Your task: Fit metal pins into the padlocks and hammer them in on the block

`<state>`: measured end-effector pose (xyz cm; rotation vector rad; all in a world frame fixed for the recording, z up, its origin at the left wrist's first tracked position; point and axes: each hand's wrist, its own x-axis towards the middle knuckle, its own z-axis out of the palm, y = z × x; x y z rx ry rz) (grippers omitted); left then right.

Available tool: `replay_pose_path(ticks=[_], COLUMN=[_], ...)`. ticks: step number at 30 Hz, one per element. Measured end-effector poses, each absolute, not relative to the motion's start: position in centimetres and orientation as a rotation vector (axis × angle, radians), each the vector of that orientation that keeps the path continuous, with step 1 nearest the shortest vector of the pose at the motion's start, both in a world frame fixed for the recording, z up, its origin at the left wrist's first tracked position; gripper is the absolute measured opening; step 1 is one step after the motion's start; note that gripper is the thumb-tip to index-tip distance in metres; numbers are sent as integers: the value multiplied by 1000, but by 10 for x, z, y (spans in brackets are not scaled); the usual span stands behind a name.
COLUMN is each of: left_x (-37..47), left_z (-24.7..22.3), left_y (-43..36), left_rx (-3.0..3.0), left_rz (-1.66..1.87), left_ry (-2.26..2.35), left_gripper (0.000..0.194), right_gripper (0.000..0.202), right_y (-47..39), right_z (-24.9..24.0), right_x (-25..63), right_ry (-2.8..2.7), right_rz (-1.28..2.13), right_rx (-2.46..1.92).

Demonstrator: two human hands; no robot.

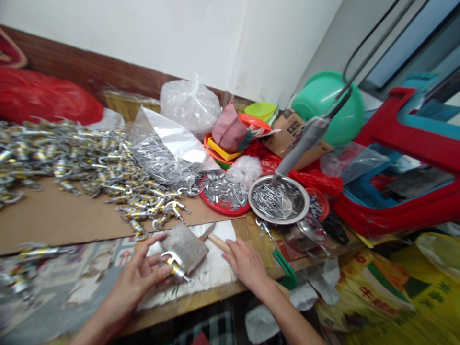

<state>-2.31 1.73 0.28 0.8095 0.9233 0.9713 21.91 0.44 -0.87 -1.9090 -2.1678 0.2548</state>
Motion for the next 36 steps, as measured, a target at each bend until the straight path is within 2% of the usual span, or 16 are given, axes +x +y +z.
replay_pose_path(ticks=[5,10,14,18,20,22,25,27,32,36], left_x=[-23,-24,-23,-21,-21,-22,-24,-25,-28,-28], left_z=[4,3,3,1,1,0,0,0,-3,-2], left_y=[17,17,17,16,16,16,15,16,16,15], left_rx=[807,803,786,774,769,777,895,1068,1574,1626], left_rz=[975,966,986,1015,1027,1021,926,905,1160,1161], left_ry=[924,928,937,960,958,984,1110,1207,1347,1297], left_gripper=[68,68,72,74,75,66,32,19,8,6], right_gripper=[18,46,52,52,49,43,36,33,26,23], right_y=[-9,-23,-32,-42,-42,-36,-16,3,63,122], right_z=[12,44,39,28,23,17,7,2,7,14], right_x=[202,185,183,182,183,187,199,207,212,209], right_ry=[-2034,-2148,-2368,-2257,-2232,-2121,-1867,-1896,-2097,-2055], right_rz=[312,138,215,178,279,395,434,449,321,195], right_rx=[-1748,-1318,-1454,-1427,-1409,-1457,-1585,-1675,-1873,-2092])
